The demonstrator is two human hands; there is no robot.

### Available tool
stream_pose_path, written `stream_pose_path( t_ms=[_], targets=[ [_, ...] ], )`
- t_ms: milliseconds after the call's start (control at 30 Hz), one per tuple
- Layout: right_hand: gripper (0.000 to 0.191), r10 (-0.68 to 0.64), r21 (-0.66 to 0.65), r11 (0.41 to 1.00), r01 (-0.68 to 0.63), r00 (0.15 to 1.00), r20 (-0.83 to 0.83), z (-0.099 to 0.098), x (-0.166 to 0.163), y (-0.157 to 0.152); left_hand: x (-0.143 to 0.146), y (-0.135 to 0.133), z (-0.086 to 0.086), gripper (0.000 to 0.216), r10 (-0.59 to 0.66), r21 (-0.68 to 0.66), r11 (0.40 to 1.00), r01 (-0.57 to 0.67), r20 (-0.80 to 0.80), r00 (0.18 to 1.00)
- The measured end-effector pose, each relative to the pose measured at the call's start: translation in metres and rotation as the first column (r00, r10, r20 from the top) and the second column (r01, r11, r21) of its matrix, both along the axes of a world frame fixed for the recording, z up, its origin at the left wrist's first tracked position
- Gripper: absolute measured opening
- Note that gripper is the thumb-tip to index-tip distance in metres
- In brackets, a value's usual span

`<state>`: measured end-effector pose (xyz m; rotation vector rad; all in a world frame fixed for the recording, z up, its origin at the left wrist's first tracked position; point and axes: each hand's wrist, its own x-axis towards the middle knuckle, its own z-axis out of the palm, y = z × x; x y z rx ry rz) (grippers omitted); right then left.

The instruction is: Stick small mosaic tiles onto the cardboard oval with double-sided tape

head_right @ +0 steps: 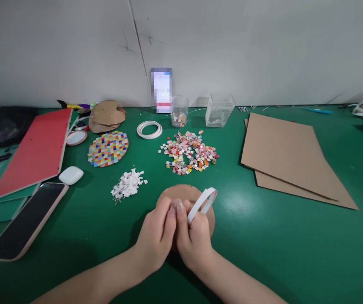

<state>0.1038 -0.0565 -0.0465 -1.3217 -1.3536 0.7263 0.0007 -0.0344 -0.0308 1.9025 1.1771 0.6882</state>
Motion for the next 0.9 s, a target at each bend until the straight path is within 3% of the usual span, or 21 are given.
stream_pose_path(
  t_ms=[433, 900],
  targets=[
    [0.027, 0.027, 0.093, 0.995, -0.039, 0.991, 0.130, -0.0060, 0.0025, -0.0033, -0.0028, 0.0022, -0.0013, 0.021, -0.045, 0.060, 0.997, 0.045, 0.005, 0.999],
    [0.028, 0.011, 0.062, 0.998, -0.017, 0.996, 0.093, 0.0003, 0.0017, -0.0025, -0.0012, -0.0018, -0.0001, 0.028, 0.004, -0.151, 0.988, 0.032, 0.229, 0.974]
  ],
)
